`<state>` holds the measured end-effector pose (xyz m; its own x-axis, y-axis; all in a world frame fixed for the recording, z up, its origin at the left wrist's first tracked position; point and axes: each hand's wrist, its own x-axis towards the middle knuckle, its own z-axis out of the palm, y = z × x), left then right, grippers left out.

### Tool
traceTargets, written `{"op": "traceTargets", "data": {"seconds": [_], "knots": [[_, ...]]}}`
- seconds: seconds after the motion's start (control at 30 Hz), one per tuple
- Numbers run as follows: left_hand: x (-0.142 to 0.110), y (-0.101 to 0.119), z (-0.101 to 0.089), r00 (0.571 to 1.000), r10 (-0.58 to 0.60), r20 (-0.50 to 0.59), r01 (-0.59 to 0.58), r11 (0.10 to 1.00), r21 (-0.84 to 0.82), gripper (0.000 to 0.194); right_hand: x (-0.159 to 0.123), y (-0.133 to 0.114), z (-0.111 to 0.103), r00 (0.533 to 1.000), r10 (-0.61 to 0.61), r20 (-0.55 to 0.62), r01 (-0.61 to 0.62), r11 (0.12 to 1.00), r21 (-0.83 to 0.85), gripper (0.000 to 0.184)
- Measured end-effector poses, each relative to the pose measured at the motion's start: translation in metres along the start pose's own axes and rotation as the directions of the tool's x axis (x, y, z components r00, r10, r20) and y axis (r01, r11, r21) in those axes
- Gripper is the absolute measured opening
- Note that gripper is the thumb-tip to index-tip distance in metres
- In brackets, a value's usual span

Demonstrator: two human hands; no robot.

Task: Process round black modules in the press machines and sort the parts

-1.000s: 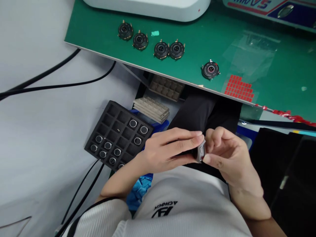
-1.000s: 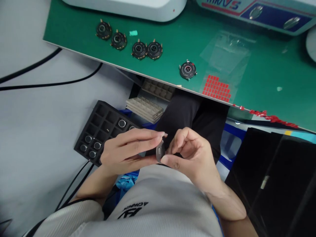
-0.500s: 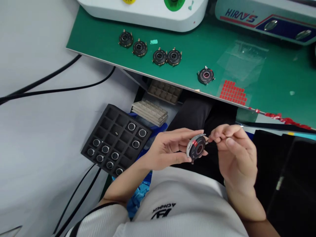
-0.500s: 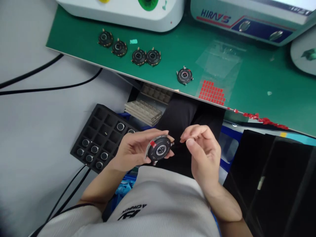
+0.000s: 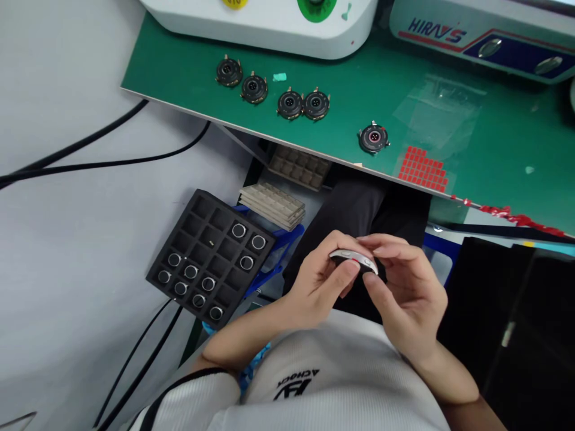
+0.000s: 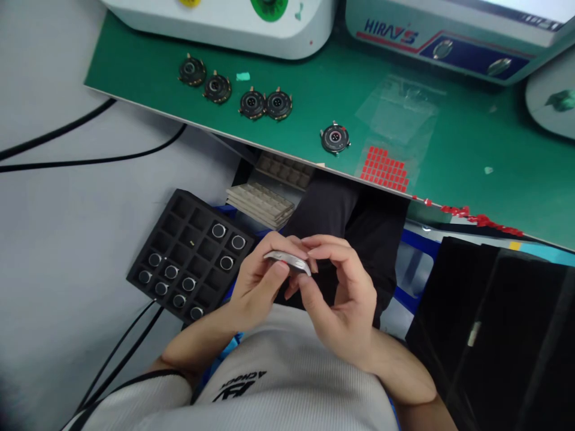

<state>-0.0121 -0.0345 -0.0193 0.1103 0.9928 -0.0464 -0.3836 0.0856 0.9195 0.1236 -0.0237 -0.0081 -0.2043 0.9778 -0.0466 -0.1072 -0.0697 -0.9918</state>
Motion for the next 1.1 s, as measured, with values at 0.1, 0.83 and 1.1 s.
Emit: {"op": "traceTargets", "data": {"seconds": [0.1, 0.83, 1.1], "knots": [[0.0, -0.003, -0.001, 0.995, 0.09, 0.031, -0.094, 0.982, 0.163, 0.017, 0.0, 0.0, 0.0, 1.0, -0.015, 0.01, 0.015, 1.0, -0.013, 0.03], [0.007, 0.003, 0.007, 0.935, 0.346, 0.08, -0.313, 0.694, 0.649, 0.02, 0.012, 0.002, 0.019, 0.994, 0.108, 0.022, -0.108, 0.924, 0.368, 0.023], [0.009, 0.003, 0.008, 0.907, 0.407, 0.108, -0.338, 0.549, 0.764, 0.023, 0.017, 0.003, 0.034, 0.988, 0.126, -0.087, -0.072, 0.885, 0.46, 0.02]]}}
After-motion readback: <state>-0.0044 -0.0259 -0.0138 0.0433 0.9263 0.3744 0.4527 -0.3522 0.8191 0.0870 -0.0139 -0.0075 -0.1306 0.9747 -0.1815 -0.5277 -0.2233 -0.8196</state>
